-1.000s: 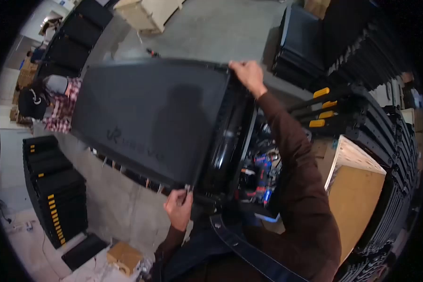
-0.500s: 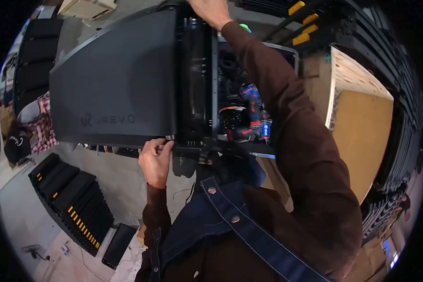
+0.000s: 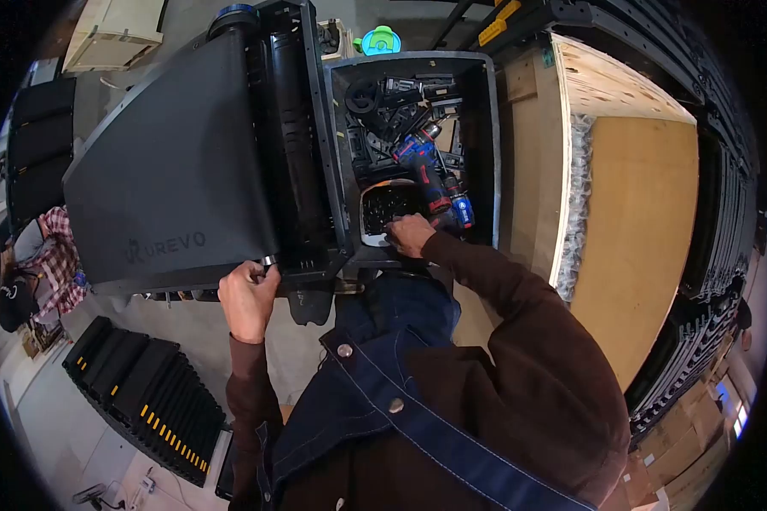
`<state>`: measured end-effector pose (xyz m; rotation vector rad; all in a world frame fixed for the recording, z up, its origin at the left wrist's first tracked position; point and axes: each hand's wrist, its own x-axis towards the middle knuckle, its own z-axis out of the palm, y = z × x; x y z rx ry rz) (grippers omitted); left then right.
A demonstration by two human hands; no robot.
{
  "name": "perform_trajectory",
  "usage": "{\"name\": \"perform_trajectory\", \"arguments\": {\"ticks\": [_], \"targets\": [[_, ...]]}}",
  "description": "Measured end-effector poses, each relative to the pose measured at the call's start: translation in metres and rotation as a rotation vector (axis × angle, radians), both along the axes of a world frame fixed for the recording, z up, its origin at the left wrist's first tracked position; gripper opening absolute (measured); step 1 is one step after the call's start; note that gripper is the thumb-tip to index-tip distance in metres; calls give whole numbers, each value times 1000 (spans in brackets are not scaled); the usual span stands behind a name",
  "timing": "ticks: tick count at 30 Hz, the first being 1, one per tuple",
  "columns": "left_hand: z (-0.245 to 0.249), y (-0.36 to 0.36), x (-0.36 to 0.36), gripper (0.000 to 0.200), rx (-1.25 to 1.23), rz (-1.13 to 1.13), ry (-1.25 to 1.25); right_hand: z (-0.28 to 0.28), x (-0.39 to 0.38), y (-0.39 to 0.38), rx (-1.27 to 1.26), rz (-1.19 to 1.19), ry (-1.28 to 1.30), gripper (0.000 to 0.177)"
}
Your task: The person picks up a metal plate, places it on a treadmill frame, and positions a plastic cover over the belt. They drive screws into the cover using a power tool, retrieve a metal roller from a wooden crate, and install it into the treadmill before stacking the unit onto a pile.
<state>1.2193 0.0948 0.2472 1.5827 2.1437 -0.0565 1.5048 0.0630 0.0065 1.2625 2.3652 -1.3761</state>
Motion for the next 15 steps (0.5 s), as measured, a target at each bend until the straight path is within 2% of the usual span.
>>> {"name": "perform_trajectory", "arguments": {"ticks": [2, 4, 5, 7, 8, 9, 11, 12, 14, 15], "targets": [[-1, -4, 1, 22, -17, 23, 12, -15, -2, 5, 52, -169, 6, 25], [-2, -18, 0, 15, 104, -33, -48, -49, -18, 24, -15, -186, -248, 24], [-5, -29, -6, 11, 234, -45, -132, -73, -24, 28, 56, -171, -336, 21], [-17, -65, -22, 14, 390, 227, -365, -101, -33, 29, 189, 50, -422, 17], [-31, -87, -37, 18, 531, 213, -358, -100, -42, 34, 179, 154, -455, 18], [-42, -109, -52, 18, 493, 324, -346, -100, -45, 40, 172, 266, -493, 18], [-61, -148, -78, 17, 354, 505, -333, -183, -37, 22, 252, 130, -311, 20], [-77, -165, -100, 17, 360, 519, -317, -182, -35, 24, 214, 82, -288, 22], [-127, -203, -137, 18, 111, 476, -337, -164, -35, 26, 118, -4, -295, 24], [-146, -208, -149, 18, 113, 483, -345, -153, -33, 26, 70, -45, -299, 26]]}}
